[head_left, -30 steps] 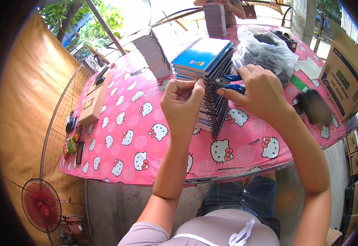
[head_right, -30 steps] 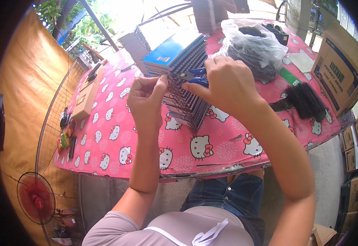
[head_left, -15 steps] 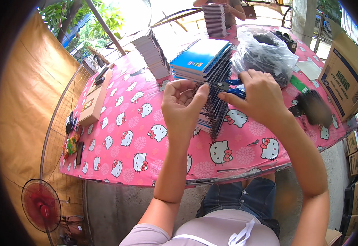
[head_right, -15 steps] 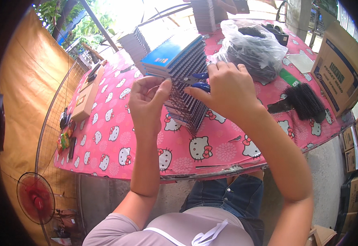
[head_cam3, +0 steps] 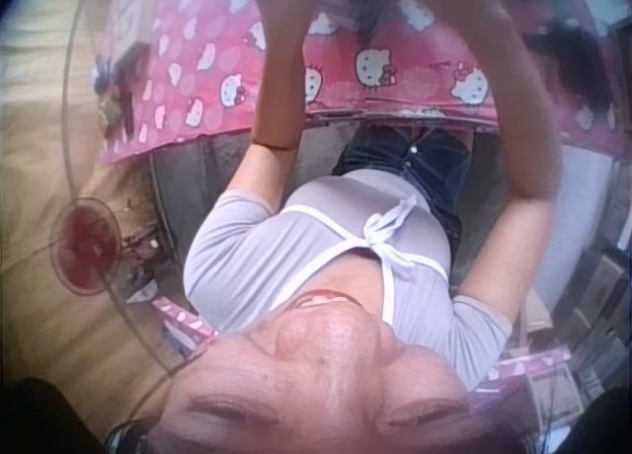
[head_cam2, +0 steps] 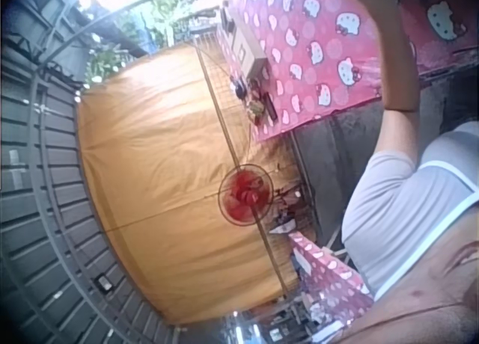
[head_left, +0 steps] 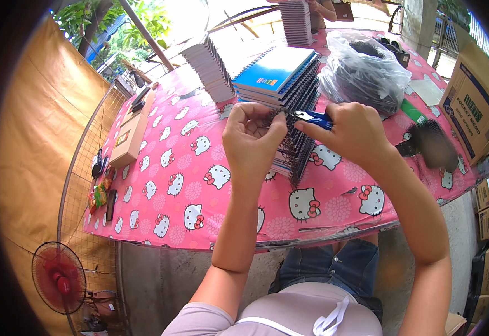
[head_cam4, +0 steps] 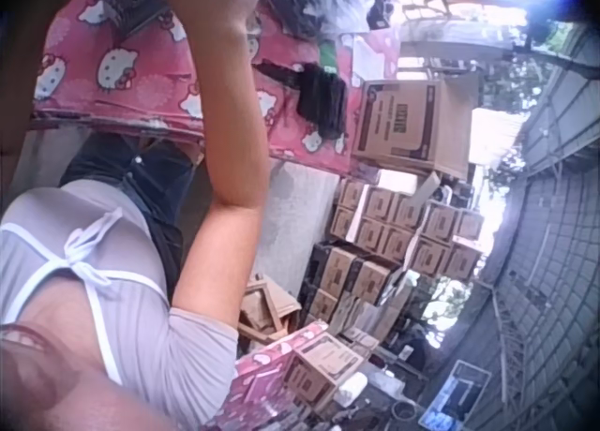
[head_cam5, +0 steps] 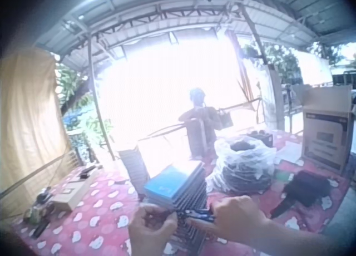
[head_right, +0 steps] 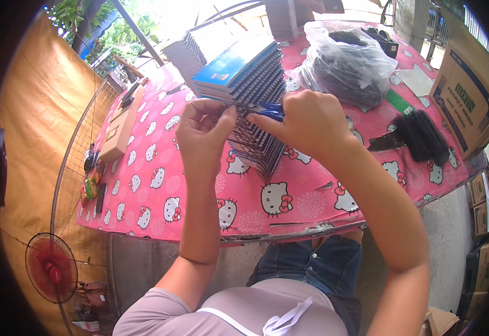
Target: The person uses pliers to trim and tuck the ends of the wire binding on a stack of blue notebooks. They work through the stack, handling each notebook to ensure the spiral ends are finished correctly.
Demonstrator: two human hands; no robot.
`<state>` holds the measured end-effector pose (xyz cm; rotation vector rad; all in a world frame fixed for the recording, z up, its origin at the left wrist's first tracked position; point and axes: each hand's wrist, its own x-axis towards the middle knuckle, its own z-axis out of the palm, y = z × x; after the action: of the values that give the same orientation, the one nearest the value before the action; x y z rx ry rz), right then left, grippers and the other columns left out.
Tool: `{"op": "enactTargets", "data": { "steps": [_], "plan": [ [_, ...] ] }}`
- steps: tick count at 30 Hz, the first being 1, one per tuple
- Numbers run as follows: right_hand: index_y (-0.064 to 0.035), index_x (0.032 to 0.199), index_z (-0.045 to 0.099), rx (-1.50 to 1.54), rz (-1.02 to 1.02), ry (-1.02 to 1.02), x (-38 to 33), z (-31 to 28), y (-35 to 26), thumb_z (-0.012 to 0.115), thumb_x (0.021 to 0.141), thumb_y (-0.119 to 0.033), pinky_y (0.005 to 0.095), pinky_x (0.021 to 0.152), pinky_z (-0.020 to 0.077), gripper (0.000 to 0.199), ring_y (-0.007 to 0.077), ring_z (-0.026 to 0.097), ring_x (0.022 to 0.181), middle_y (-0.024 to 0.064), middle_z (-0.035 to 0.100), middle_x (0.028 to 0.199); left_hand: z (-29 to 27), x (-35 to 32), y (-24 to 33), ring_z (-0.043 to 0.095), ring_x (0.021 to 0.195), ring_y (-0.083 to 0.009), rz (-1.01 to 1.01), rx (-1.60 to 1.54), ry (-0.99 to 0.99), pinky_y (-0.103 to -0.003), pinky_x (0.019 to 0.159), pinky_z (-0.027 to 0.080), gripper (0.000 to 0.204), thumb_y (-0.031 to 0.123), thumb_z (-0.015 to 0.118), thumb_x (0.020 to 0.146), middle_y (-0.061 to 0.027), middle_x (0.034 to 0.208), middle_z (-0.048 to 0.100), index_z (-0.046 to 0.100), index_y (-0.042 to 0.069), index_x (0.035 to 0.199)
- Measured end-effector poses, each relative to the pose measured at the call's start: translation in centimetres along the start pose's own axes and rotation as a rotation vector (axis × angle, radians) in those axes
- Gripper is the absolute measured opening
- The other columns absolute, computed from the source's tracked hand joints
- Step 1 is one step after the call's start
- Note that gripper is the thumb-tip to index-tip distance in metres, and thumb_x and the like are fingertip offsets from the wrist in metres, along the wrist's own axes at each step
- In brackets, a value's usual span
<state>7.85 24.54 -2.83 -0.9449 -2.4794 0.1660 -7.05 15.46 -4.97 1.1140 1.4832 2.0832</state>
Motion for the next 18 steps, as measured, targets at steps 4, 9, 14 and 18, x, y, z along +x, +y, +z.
{"op": "enactTargets", "data": {
  "steps": [4,9,14,18],
  "plan": [
    [0.0011,0.066,0.059,0.010,-0.017,0.080,-0.9,0.4,0.3,0.061,0.075,-0.065,0.0425,0.059,0.0490,0.067,0.0339,0.063,0.063,0.0189,0.061,0.067,-0.9,0.2,-0.6,0.062,0.081,-0.0136,0.023,-0.025,0.002,-0.024,0.065,0.051,0.022,-0.002,0.069,0.077,-0.0107,0.094,0.062,0.055,-0.002,0.095],
    [0.0010,0.075,0.065,-0.169,-0.212,0.381,-0.6,1.8,1.4,0.058,0.077,-0.065,0.0396,0.060,0.0517,0.067,0.0305,0.066,0.062,0.0161,0.064,0.067,-0.5,0.0,-0.1,0.063,0.078,-0.0148,-0.011,-0.013,-0.021,-0.026,0.060,0.051,0.024,0.000,0.069,0.078,-0.0114,0.093,0.061,0.055,-0.003,0.097],
    [0.0000,0.074,0.060,0.048,0.022,-0.034,-0.4,0.6,-0.3,0.062,0.076,-0.063,0.0416,0.058,0.0486,0.063,0.0333,0.064,0.065,0.0172,0.061,0.071,-0.6,0.1,-0.5,0.063,0.077,-0.0146,0.024,0.002,-0.047,-0.025,0.057,0.050,0.028,0.002,0.071,0.078,-0.0119,0.094,0.061,0.054,-0.004,0.099],
    [0.0007,0.079,0.061,-0.042,-0.007,0.065,-1.5,1.0,0.6,0.062,0.076,-0.062,0.0409,0.061,0.0492,0.063,0.0323,0.064,0.068,0.0159,0.062,0.075,-1.3,-0.1,-0.6,0.062,0.076,-0.0134,-0.055,-0.028,-0.038,-0.024,0.057,0.051,0.031,0.003,0.072,0.077,-0.0119,0.093,0.061,0.052,-0.004,0.099]
  ]
}}
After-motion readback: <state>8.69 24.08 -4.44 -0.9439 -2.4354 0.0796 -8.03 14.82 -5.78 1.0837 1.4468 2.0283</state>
